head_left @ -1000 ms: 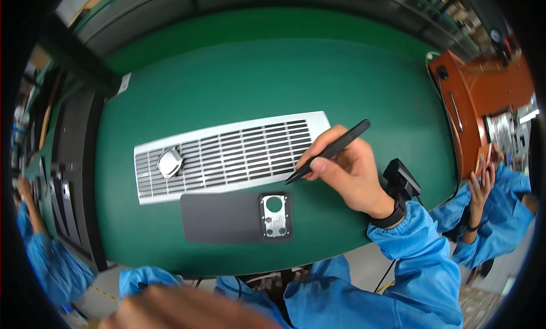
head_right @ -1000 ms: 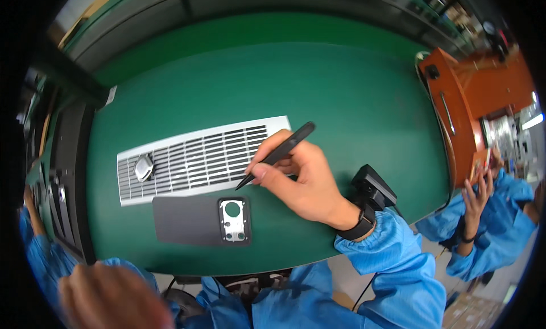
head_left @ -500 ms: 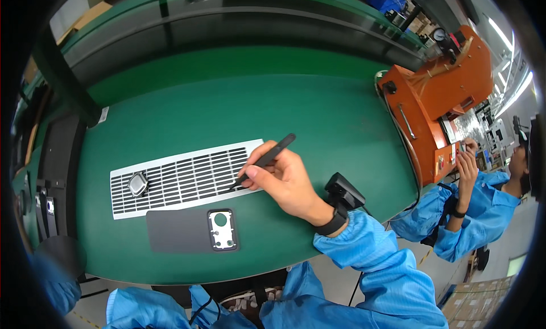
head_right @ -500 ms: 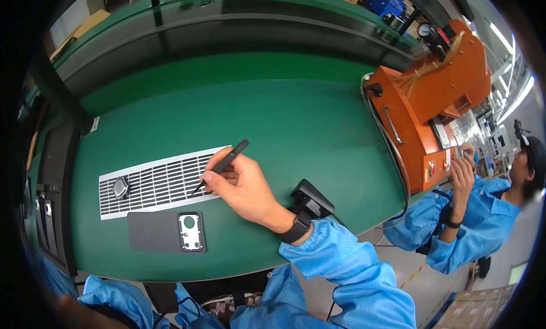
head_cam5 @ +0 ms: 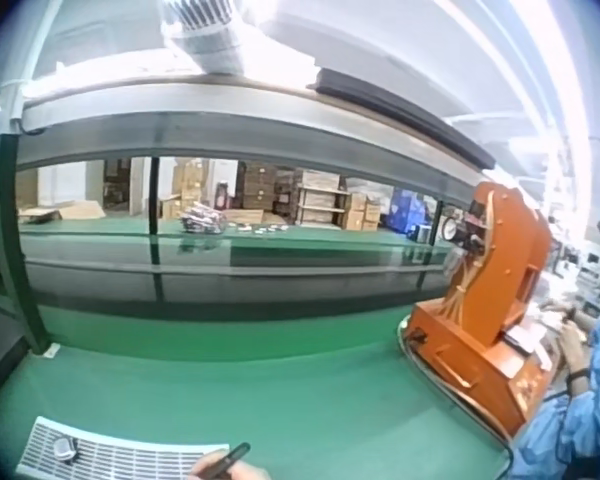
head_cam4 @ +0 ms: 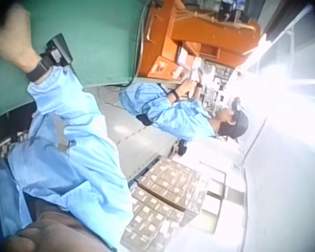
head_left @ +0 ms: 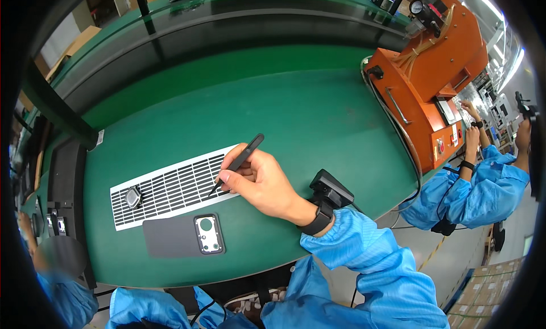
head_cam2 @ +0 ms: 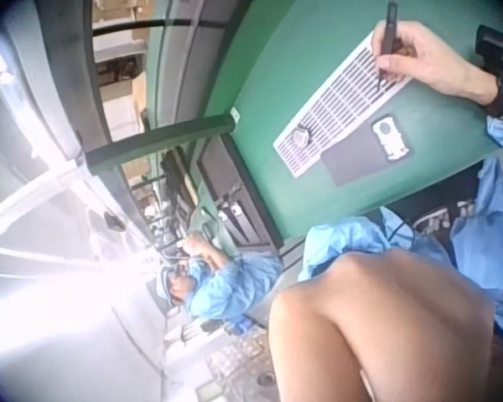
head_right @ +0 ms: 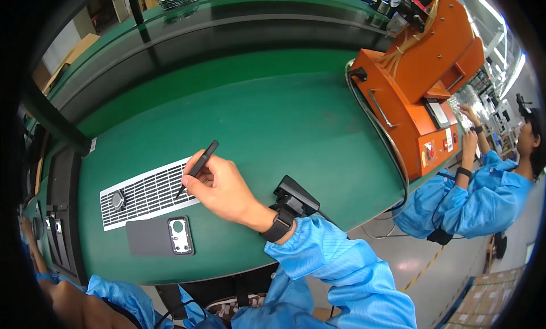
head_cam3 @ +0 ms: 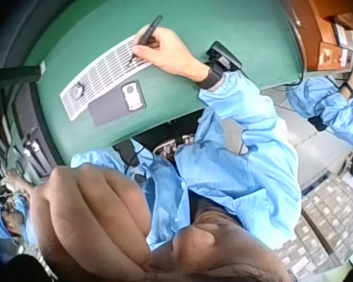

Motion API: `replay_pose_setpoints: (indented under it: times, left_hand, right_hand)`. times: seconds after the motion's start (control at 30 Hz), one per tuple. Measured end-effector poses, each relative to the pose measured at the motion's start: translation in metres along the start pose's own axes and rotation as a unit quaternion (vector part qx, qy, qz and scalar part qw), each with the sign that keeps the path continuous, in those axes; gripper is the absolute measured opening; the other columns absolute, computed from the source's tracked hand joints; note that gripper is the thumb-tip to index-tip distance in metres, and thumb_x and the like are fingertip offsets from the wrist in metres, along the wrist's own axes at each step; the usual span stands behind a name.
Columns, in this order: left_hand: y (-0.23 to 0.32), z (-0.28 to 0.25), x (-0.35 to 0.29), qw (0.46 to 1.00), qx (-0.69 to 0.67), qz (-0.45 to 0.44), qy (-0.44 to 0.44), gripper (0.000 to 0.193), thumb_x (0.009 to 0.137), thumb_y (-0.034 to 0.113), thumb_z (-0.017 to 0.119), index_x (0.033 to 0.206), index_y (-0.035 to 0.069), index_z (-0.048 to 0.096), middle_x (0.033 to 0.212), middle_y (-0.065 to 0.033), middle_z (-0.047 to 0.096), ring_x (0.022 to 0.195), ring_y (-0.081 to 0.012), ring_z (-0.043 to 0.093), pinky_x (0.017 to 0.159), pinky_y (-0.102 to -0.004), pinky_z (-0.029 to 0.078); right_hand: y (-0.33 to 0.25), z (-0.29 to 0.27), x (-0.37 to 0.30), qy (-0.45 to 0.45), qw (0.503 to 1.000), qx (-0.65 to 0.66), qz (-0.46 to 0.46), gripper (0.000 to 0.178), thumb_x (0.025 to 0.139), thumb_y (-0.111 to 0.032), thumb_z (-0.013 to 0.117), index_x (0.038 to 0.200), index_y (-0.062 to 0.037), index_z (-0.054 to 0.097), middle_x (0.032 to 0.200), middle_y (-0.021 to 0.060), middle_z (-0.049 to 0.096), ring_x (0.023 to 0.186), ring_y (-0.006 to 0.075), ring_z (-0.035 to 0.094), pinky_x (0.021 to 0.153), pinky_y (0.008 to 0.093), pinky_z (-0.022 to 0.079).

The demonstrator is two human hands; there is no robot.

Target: The recorder is shown using a stylus-like tool and hands to apply components or labels to a small rectangular electronic device, possibly a smartphone part, on a factory assembly line bench.

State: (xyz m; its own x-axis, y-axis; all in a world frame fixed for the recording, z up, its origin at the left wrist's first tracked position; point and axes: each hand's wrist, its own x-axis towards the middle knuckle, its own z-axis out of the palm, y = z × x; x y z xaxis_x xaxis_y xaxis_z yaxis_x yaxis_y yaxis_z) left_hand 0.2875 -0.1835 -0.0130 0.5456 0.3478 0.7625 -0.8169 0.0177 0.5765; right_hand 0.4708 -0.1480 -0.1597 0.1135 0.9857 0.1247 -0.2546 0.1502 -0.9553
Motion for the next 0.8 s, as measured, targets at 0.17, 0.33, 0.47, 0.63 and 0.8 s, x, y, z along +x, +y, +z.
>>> replay_pose_setpoints:
  times: [0.17, 0.33, 0.47, 0.63, 0.8]
  left_hand:
    - [0.005, -0.015, 0.003, 0.999, 0.035, 0.007, -0.022, 0.015, 0.075, 0.012, 0.069, 0.082, 0.000, 0.063, 0.074, -0.0096, 0.063, 0.070, -0.0255, 0.061, 0.058, -0.0354, 0.048]
    - [0.035, -0.050, -0.016, 0.928, 0.360, -0.083, -0.050, 0.015, 0.074, 0.011, 0.069, 0.083, 0.000, 0.063, 0.075, -0.0093, 0.063, 0.069, -0.0252, 0.061, 0.058, -0.0359, 0.048]
    - [-0.003, -0.091, -0.062, 0.708, 0.661, -0.220, -0.120, 0.026, 0.064, 0.013, 0.076, 0.088, 0.005, 0.068, 0.086, -0.0045, 0.064, 0.075, -0.0229, 0.061, 0.068, -0.0319, 0.045]
    - [-0.007, -0.103, -0.090, 0.613, 0.709, -0.288, -0.197, 0.043, 0.068, 0.025, 0.076, 0.104, 0.006, 0.063, 0.111, -0.0078, 0.059, 0.105, -0.0253, 0.054, 0.087, -0.0377, 0.041]
    - [-0.012, -0.112, -0.093, 0.641, 0.675, -0.288, -0.226, 0.047, 0.071, 0.031, 0.074, 0.109, 0.005, 0.062, 0.118, -0.0099, 0.057, 0.111, -0.0264, 0.051, 0.092, -0.0382, 0.039]
  right_hand:
    - [-0.003, -0.009, -0.007, -0.002, 0.996, -0.082, 0.028, 0.012, 0.091, -0.008, 0.060, 0.099, -0.0013, 0.054, 0.092, 0.0064, 0.063, 0.085, 0.0115, 0.063, 0.077, 0.0261, 0.053]
    - [-0.005, 0.009, -0.001, 0.004, 0.998, -0.051, -0.043, 0.011, 0.090, -0.009, 0.060, 0.094, 0.0003, 0.056, 0.084, 0.0059, 0.062, 0.076, 0.0113, 0.061, 0.069, 0.0266, 0.050]
    - [-0.011, -0.010, -0.010, 0.036, 0.975, -0.188, -0.113, 0.011, 0.093, -0.010, 0.054, 0.095, 0.0002, 0.057, 0.089, 0.0090, 0.065, 0.079, 0.0177, 0.063, 0.073, 0.0302, 0.050]
    - [-0.023, 0.001, -0.035, -0.055, 0.826, -0.511, -0.232, 0.021, 0.081, -0.009, 0.062, 0.101, -0.0015, 0.061, 0.083, 0.0086, 0.060, 0.071, 0.0218, 0.061, 0.064, 0.0312, 0.050]
    - [-0.014, 0.023, -0.061, -0.136, 0.779, -0.586, -0.177, 0.040, 0.072, -0.017, 0.070, 0.109, -0.0047, 0.059, 0.077, 0.0065, 0.052, 0.062, 0.0220, 0.060, 0.054, 0.0335, 0.049]
